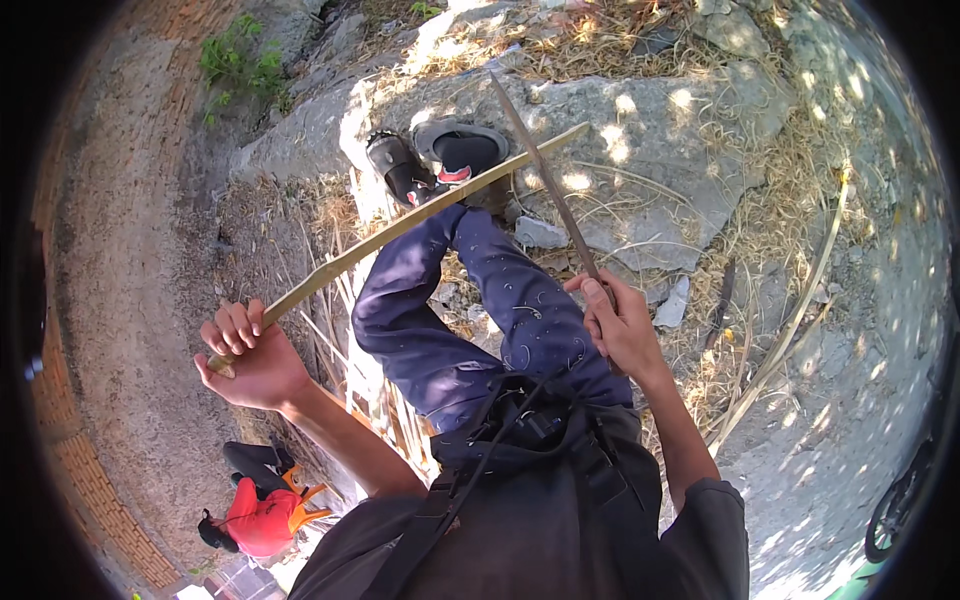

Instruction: The person shapes a bamboo stick by shaving it with a machete, then trims and carves the stick using a utility knife.

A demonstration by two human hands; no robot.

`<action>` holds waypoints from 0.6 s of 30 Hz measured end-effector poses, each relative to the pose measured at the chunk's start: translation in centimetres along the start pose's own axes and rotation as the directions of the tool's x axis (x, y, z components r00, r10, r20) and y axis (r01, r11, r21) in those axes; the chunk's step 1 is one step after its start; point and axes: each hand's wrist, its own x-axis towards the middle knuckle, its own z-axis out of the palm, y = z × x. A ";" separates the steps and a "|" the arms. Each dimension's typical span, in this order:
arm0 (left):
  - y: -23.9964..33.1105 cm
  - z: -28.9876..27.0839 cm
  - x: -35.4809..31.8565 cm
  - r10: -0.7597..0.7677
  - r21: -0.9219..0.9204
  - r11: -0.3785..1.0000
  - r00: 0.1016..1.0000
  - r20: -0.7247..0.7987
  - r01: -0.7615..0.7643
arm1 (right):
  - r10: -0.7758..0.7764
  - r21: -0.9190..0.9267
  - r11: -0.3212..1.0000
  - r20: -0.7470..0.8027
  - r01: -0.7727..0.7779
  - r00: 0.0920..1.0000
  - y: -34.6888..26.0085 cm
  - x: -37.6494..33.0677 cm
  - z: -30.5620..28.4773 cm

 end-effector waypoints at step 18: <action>-2.8 10.9 -10.0 0.073 0.081 0.988 0.854 0.515 -0.133 | -0.354 -0.399 0.784 0.339 0.474 0.871 -4.2 -2.2 4.7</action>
